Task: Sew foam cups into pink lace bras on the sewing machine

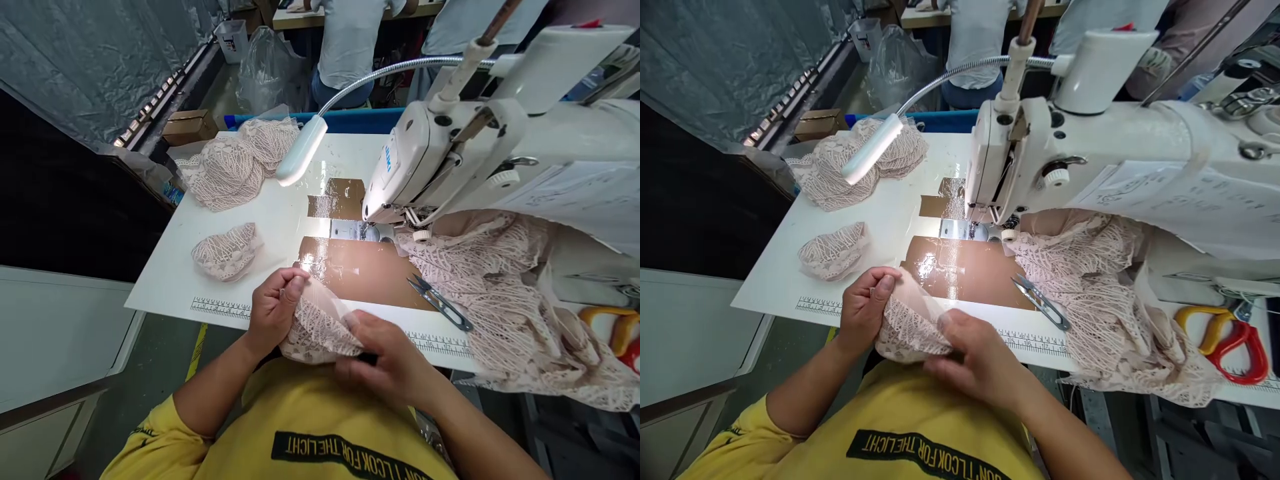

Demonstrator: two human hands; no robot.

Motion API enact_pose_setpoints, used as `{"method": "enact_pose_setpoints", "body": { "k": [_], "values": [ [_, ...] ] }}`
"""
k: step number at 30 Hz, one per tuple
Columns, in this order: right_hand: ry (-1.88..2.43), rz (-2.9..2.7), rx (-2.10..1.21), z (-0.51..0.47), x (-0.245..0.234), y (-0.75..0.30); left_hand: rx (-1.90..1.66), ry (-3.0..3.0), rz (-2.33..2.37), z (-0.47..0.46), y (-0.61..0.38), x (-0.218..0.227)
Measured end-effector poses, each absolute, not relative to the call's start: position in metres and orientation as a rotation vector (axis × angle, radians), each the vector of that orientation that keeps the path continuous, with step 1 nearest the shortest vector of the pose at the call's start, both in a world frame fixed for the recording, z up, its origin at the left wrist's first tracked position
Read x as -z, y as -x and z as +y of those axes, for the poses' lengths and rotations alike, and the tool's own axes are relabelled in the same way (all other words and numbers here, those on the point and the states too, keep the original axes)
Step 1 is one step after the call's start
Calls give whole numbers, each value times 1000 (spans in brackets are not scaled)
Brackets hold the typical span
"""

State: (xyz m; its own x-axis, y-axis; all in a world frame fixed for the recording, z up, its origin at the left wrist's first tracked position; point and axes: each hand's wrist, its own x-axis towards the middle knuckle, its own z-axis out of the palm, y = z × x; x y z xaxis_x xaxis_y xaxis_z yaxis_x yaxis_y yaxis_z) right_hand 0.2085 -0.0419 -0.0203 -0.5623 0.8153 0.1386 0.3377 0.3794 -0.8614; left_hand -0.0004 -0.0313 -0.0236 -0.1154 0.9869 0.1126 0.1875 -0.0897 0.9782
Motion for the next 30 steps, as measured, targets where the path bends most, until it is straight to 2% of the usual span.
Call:
{"method": "enact_pose_setpoints", "body": {
  "k": [3,6,9,13,15,25,30],
  "values": [
    [1097,-1937,-926,-40,26,-209,-1176,-1456,1369,-32,1,25],
    [1034,-1763,-929,-37,32,-211,-1144,-1565,1283,-32,-2,27],
    [1008,-1586,-1163,-37,37,-212,-1107,-1655,1143,-30,0,29],
    [1090,-1273,-1645,-39,44,-211,-901,-1773,1001,-27,8,26],
    [1137,-1219,-1751,-39,44,-211,-825,-1835,963,-27,11,23],
    [1070,-1712,-1589,-26,19,-222,-930,-1776,852,-25,15,20],
    [1111,-1780,-1551,-23,16,-213,-913,-1780,815,-27,10,19]
  ]
}}
